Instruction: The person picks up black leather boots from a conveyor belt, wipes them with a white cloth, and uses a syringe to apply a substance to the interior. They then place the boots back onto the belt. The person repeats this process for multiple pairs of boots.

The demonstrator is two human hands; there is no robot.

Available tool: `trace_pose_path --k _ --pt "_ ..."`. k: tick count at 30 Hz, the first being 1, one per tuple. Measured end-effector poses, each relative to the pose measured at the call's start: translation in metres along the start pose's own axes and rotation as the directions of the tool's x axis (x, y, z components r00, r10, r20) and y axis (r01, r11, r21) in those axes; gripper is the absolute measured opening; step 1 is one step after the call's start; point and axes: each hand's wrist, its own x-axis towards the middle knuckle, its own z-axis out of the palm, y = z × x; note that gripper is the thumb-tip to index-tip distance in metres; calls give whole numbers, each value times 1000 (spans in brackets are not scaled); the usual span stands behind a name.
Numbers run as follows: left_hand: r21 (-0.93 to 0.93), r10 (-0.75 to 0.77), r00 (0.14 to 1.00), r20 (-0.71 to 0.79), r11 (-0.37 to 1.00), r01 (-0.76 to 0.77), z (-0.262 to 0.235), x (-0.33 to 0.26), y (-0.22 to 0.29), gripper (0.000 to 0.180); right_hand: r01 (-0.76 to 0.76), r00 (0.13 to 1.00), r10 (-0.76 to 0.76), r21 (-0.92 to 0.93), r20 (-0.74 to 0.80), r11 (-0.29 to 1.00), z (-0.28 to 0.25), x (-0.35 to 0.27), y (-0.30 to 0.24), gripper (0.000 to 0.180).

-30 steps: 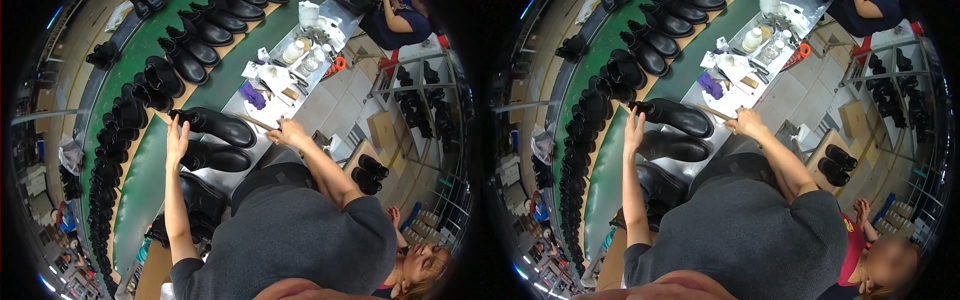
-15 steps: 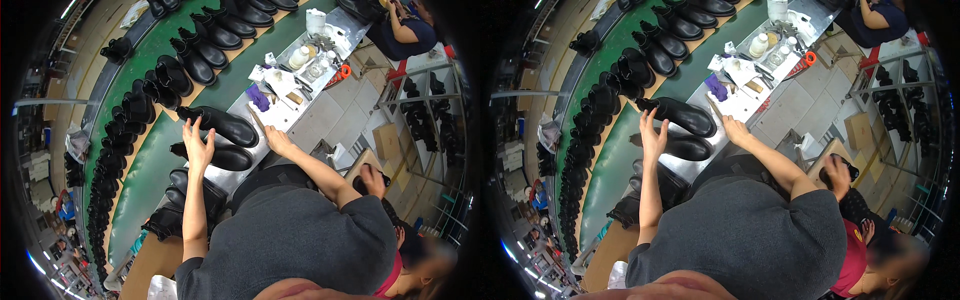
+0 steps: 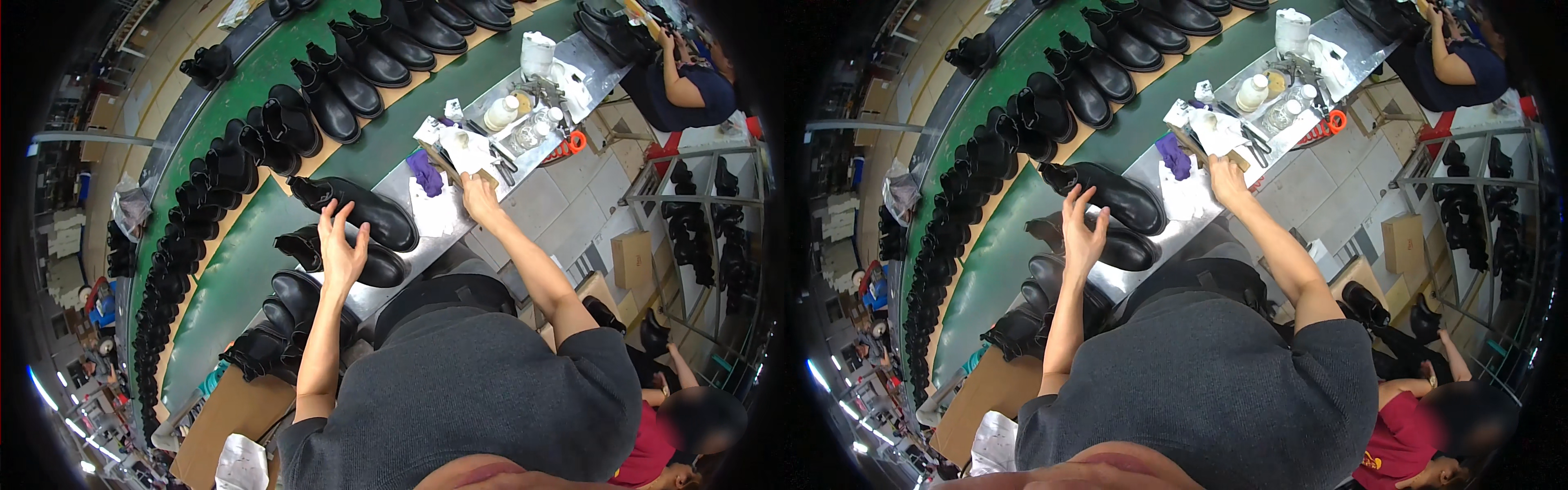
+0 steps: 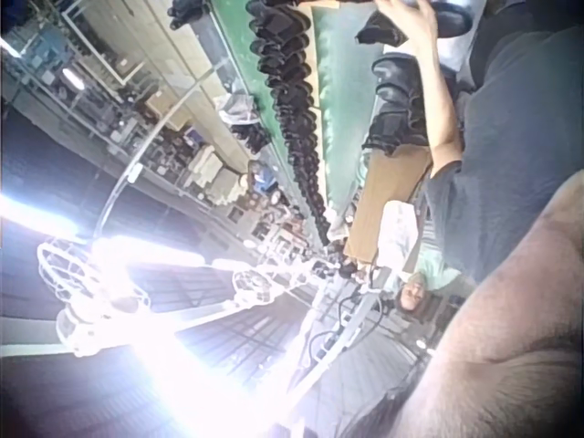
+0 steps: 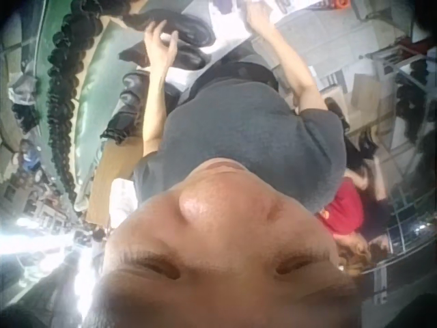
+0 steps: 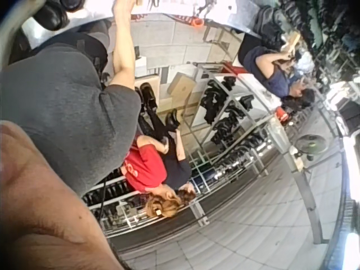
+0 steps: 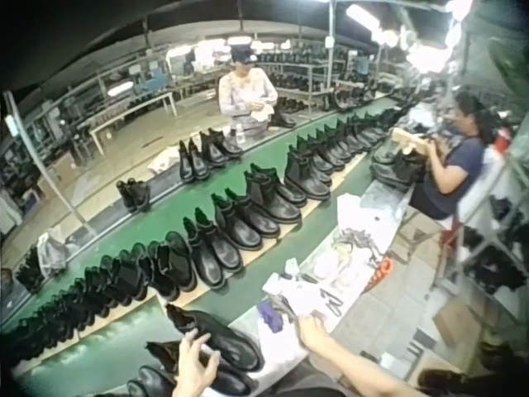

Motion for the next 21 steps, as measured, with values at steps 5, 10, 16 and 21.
trace_pose_path --k 5,10,16,21 --pt "5 -17 999 37 1000 17 12 -9 12 44 74 994 -70 -46 83 996 0 -1 6 21" --pt "23 -60 995 73 998 59 21 -25 16 41 -113 993 114 26 -43 993 -33 1 23 28" --pt "-47 -45 999 24 998 46 37 -37 30 37 30 998 -31 -16 -51 999 1 10 77 35" --pt "-278 -168 984 -58 949 146 62 -52 44 32 15 978 -61 223 199 975 -15 5 98 31"
